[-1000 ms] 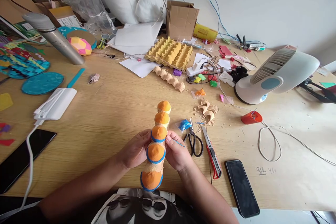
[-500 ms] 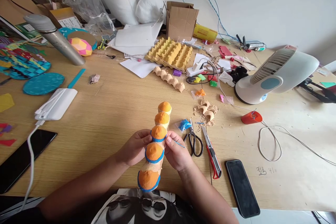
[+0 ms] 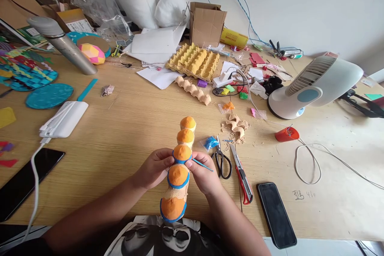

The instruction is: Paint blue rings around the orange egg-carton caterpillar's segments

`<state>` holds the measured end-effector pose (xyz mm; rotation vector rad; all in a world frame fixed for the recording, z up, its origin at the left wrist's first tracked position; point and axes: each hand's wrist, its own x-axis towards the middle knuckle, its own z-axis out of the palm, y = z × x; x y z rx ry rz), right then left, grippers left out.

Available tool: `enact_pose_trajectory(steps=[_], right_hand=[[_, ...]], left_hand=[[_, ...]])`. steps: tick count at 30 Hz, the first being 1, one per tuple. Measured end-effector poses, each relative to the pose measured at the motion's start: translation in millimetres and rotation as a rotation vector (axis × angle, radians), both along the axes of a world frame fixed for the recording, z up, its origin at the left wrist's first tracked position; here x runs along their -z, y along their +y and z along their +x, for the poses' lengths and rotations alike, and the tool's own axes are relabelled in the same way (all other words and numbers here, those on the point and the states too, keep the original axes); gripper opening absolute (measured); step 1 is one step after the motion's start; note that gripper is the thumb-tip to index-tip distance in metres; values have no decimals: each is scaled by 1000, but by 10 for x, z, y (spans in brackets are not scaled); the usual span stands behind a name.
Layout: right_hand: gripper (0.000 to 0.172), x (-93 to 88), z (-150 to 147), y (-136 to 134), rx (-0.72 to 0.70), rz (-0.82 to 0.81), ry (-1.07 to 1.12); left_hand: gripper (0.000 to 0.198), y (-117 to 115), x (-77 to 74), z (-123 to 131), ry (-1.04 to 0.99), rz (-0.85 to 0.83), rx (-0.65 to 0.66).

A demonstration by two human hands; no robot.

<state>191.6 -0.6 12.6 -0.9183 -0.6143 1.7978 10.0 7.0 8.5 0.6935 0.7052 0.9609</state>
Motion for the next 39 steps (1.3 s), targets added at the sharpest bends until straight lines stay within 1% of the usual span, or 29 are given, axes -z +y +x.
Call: enact_pose_trajectory(steps=[5,8,12,17,21,25,29,34,39], right_hand=[[30,-13,13,18,-29,-16,52],[30,4,20,12,-49,20,38],[30,34,19,-2,-70,57,30],[30,47,24,2,-85,70,66],[29,77,22,6,-80,75,84],[28,119,16,-7,-85,116,43],[27,133,21,-23,-84,131,16],[26,145,27,-17,-75,143,33],[27,166,24,-4,-94,156,1]], left_hand=[[28,12,33,-42,25,127,29],[23,15,20,-66,35,131,40],[23,9,-8,-67,9,124,38],[25,1,-36,-28,-67,81,51],[30,-6,-65,4,-176,-20,22],[29,-22,-87,27,-197,-97,-2],[28,-40,-60,41,-229,-146,9],[40,-37,-44,34,-211,-146,64],[34,-19,-51,34,-206,-189,66]])
